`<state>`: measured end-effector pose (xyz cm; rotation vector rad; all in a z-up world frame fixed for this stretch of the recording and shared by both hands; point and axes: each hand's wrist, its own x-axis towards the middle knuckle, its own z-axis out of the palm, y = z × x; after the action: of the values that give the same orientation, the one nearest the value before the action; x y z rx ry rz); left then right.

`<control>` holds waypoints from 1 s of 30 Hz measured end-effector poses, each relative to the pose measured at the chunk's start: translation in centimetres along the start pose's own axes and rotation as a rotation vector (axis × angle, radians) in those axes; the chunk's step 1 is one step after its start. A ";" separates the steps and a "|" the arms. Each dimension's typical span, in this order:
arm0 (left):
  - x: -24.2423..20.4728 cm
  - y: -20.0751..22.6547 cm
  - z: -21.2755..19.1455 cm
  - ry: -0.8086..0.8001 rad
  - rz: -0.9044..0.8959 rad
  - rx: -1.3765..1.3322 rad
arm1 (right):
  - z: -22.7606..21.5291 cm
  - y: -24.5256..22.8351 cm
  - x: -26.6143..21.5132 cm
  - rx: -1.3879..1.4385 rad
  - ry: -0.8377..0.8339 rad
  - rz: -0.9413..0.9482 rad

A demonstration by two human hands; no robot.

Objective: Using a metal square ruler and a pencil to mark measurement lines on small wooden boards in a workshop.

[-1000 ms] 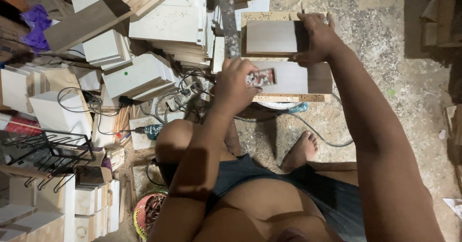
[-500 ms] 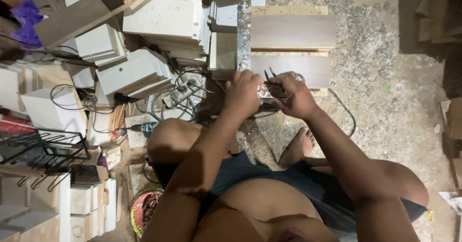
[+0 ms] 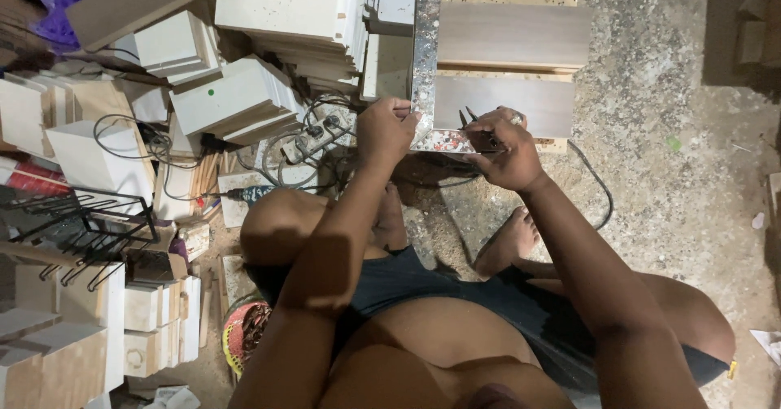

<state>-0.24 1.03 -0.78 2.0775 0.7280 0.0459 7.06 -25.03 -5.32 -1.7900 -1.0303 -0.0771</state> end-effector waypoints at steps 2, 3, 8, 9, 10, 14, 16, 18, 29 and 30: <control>-0.3 0.3 -0.3 -0.007 -0.007 -0.027 | 0.0 -0.5 0.0 0.006 0.004 -0.003; -0.4 0.5 -0.4 -0.015 -0.011 -0.055 | 0.0 -0.7 0.1 0.011 0.009 -0.008; -0.4 1.1 -0.9 -0.036 -0.071 -0.067 | 0.1 -0.7 0.0 0.005 0.010 -0.032; -0.3 1.2 -0.9 -0.034 -0.081 -0.072 | -0.1 -0.6 0.1 0.004 0.009 -0.045; -0.2 1.1 -0.8 -0.038 -0.082 -0.070 | 0.1 -0.5 -0.1 0.003 0.010 -0.042; 0.4 0.1 0.1 -0.030 -0.072 -0.048 | 1.0 1.2 -1.2 -0.008 0.042 -0.028; 0.2 -0.1 0.5 0.002 -0.041 -0.045 | 1.0 1.0 -1.1 -0.024 0.043 -0.027; -0.3 0.4 0.5 0.030 -0.012 -0.046 | 0.5 -1.2 0.0 -0.070 0.034 -0.030; 0.2 0.0 0.7 0.002 -0.046 -0.052 | 0.2 -1.5 0.0 -0.085 0.016 -0.016; 0.3 0.1 0.5 -0.001 -0.072 -0.061 | 0.3 -1.6 0.2 -0.080 0.021 -0.014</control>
<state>0.23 0.74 -1.08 1.9912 0.7911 0.0263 6.01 -24.49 -4.16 -1.8500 -1.0374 -0.1474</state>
